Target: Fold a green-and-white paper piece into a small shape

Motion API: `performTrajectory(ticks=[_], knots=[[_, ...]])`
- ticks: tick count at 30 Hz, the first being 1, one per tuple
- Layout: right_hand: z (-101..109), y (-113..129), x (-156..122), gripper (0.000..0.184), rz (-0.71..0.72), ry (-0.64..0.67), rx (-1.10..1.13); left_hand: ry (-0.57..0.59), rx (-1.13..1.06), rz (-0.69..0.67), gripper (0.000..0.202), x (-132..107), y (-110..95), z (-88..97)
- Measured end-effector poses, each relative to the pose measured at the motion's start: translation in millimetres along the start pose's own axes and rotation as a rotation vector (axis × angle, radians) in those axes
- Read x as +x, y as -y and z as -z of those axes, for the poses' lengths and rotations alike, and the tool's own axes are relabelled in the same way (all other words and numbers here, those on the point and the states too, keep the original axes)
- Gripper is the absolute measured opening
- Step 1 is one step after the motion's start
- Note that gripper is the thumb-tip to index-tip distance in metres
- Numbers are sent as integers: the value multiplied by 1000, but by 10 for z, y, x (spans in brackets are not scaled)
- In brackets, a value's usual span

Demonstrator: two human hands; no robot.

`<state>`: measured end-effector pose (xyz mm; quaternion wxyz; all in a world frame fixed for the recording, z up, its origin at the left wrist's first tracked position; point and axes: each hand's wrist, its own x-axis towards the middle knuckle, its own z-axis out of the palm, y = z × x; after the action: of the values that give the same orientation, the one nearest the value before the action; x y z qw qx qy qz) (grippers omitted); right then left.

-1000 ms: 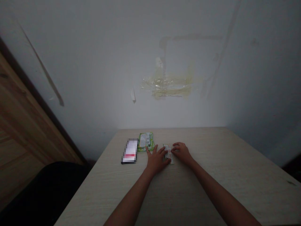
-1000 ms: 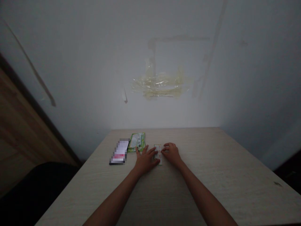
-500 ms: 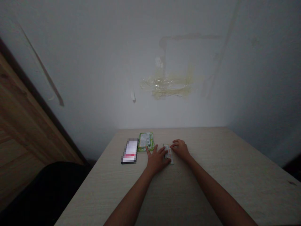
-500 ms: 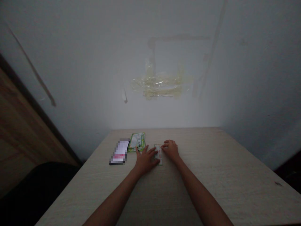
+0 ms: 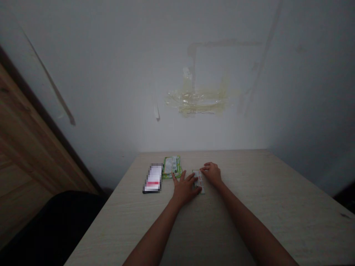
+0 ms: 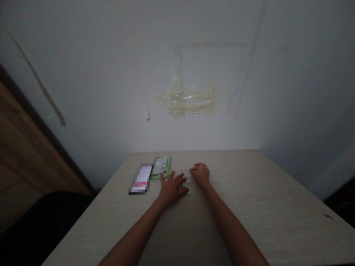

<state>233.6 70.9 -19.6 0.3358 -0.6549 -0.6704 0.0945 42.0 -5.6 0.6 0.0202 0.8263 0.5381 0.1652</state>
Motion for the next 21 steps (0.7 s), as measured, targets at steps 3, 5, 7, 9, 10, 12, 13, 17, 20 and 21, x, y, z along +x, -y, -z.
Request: performTrajectory(ticks=[3,5,7,9,10,12,13,17,20,21], knots=[[-13,6,-7,17,9,-33,3,8,22,1,50,0,-8,7],[-15,11,-16,17,11,-48,5,6,23,2,50,-1,-10,7],[-10,15,-24,17,4,-40,5,-3,16,0,50,-3,-11,5],[-1,16,-32,19,-6,-14,2,-10,7,-8,49,-6,-11,5],[4,13,-37,19,-9,2,-1,-10,3,-13,49,-8,-11,7],[13,0,-50,20,-2,31,-9,-13,-1,-18,48,-12,-13,9],[17,-12,-60,20,11,41,-15,-17,2,-18,47,-13,-14,10],[34,-75,-121,27,117,84,-41,-50,28,-6,44,-12,-10,3],[67,-123,-183,35,185,140,-34,-66,35,-2,41,-9,-1,-3],[84,-135,-206,36,200,159,-28,-70,36,-2,40,-9,2,-3]])
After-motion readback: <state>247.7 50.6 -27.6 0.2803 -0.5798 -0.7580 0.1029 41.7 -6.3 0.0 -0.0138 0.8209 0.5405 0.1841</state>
